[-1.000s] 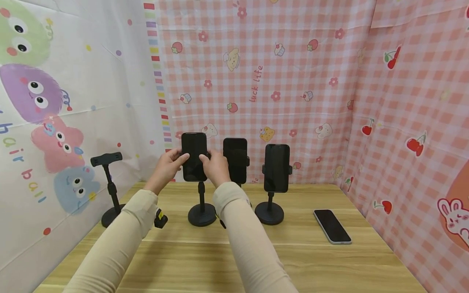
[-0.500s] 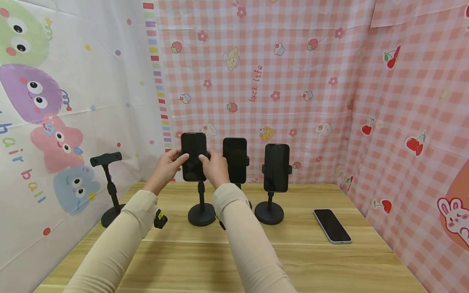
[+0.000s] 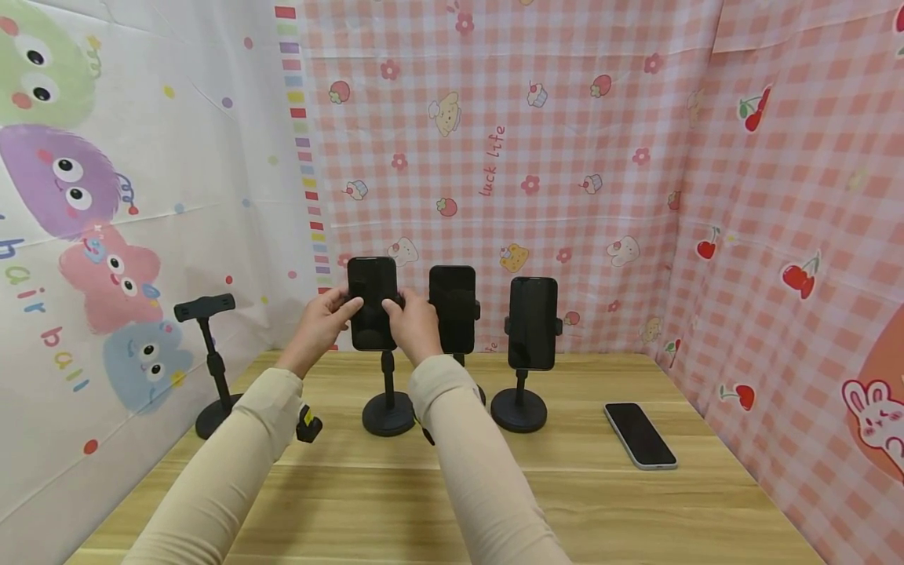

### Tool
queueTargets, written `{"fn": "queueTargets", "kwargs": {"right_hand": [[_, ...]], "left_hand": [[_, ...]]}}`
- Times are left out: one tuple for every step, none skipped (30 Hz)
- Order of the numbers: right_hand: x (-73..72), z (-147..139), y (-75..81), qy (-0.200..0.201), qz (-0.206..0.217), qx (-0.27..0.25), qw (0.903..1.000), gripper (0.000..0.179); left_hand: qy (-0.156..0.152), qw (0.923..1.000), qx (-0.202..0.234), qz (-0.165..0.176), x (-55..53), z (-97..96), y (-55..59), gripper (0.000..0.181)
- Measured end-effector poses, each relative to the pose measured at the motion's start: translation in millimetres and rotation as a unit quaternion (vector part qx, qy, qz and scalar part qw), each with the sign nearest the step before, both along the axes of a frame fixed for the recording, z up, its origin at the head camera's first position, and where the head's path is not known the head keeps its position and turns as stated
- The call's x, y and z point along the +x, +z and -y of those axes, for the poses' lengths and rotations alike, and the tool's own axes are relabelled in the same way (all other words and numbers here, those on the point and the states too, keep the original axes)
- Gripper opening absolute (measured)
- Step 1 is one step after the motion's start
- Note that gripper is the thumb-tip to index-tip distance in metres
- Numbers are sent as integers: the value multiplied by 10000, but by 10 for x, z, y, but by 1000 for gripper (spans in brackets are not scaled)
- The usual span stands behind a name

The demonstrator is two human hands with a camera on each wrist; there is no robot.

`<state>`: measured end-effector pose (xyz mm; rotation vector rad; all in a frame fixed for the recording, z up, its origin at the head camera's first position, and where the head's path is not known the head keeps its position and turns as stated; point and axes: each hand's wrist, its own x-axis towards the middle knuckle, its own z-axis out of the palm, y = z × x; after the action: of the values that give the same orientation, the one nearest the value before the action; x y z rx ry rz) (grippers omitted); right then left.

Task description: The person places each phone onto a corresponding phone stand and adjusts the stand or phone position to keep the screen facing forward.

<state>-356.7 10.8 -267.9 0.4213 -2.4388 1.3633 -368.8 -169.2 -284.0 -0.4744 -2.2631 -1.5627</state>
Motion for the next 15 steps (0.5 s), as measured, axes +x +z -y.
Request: {"fn": "queueTargets", "kwargs": {"right_hand": [[-2, 1, -1, 2, 6, -3, 10000, 27], [-3, 1, -2, 3, 13, -5, 10000, 28], [-2, 1, -3, 9, 28, -9, 10000, 28], [-3, 1, -3, 14, 39, -17, 10000, 28], [-2, 1, -2, 19, 48, -24, 10000, 28], [-2, 1, -1, 20, 48, -22, 10000, 28], [-3, 0, -1, 19, 50, -19, 10000, 28], [-2, 0, 0, 20, 51, -19, 10000, 28], [-4, 1, 1, 24, 50, -20, 10000, 28], [-7, 3, 1, 21, 36, -18, 10000, 28], [-9, 4, 0, 17, 25, -14, 10000, 28], [-11, 6, -2, 15, 17, -1, 10000, 29], [-13, 7, -4, 11, 9, 4, 10000, 29], [-16, 10, -7, 8, 0, 8, 10000, 29], [-18, 12, -10, 1, -15, 22, 10000, 29]], "left_hand": [[17, 10000, -14, 16, 0, 0, -1, 49], [33, 10000, -22, 30, -1, 1, -3, 50], [46, 10000, -25, 46, 0, 1, -4, 51], [52, 10000, -29, 51, 1, 1, -5, 53], [60, 10000, -35, 49, -1, 2, -7, 53], [63, 10000, -30, 45, -1, 4, -8, 54], [63, 10000, -17, 41, -1, 5, -9, 55], [65, 10000, -3, 35, -4, 7, -12, 56], [66, 10000, 5, 26, -6, 9, -13, 55], [70, 10000, 1, 14, -5, 10, -13, 55], [77, 10000, 6, 13, -7, 11, -15, 55], [82, 10000, 15, 18, -7, 11, -17, 55], [92, 10000, 21, 21, -8, 11, -19, 54], [107, 9999, 25, 26, -8, 11, -22, 53], [120, 9999, 25, 24, -8, 11, -25, 52]]}}
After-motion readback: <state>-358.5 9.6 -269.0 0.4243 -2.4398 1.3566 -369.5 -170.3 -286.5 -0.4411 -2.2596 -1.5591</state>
